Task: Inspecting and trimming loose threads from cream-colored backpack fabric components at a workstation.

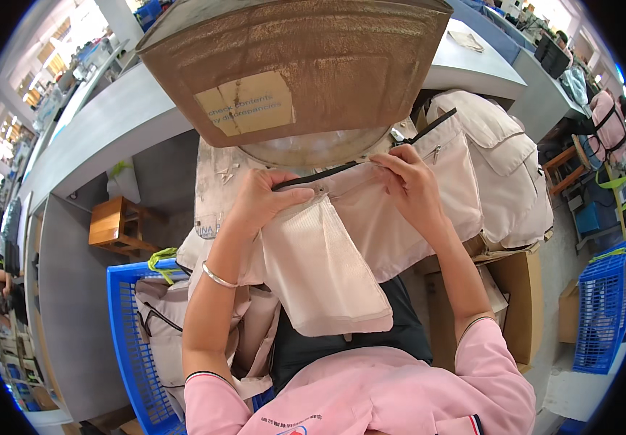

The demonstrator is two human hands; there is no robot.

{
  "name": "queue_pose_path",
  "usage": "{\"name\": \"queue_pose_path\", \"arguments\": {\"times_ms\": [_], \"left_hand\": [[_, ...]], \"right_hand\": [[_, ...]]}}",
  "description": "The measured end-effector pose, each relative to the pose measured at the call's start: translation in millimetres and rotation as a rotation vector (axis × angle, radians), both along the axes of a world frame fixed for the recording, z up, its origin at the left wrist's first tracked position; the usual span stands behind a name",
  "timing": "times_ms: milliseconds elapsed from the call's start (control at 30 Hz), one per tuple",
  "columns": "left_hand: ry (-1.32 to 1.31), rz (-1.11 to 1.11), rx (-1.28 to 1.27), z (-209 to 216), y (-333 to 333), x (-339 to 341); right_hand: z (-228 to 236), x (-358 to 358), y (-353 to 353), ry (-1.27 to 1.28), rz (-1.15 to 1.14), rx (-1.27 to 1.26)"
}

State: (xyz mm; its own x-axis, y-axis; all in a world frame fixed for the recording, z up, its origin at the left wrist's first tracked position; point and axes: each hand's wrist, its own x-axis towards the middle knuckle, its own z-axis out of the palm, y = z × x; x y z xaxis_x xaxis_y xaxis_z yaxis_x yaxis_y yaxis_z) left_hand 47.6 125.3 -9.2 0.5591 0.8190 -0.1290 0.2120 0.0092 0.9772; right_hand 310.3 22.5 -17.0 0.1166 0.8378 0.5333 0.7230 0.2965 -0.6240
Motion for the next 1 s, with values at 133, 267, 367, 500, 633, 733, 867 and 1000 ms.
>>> {"name": "queue_pose_path", "arguments": {"times_ms": [133, 267, 367, 500, 633, 733, 867, 1000], "left_hand": [[-0.171, -0.007, 0.018, 7.4, 2.5, 7.0], [-0.143, 0.016, 0.002, 11.8, 8.5, 7.0], [-0.198, 0.026, -0.025, 15.7, 8.5, 7.0], [-0.189, 0.071, -0.017, 17.4, 10.2, 6.5], [-0.257, 0.087, -0.031, 16.3, 12.8, 7.5], [-0.249, 0.065, 0.014, 18.9, 15.1, 5.9], [-0.250, 0.077, 0.050, 21.0, 15.4, 6.8], [-0.292, 0.125, 0.132, 19.0, 14.7, 8.2]], "right_hand": [[-2.4, 6.1, 14.1, 0.086, 0.023, 0.006], [1.2, 11.9, 21.2, -0.007, 0.050, 0.014], [6.4, 11.6, 25.4, -0.025, 0.069, -0.032], [12.9, 10.3, 27.4, 0.025, 0.052, -0.030], [14.3, 8.9, 30.3, 0.064, 0.036, -0.015], [13.4, 7.9, 31.9, 0.066, 0.027, 0.007], [16.4, 6.1, 33.2, 0.072, 0.026, 0.030], [15.3, 6.6, 33.2, 0.112, 0.030, 0.054]]}}
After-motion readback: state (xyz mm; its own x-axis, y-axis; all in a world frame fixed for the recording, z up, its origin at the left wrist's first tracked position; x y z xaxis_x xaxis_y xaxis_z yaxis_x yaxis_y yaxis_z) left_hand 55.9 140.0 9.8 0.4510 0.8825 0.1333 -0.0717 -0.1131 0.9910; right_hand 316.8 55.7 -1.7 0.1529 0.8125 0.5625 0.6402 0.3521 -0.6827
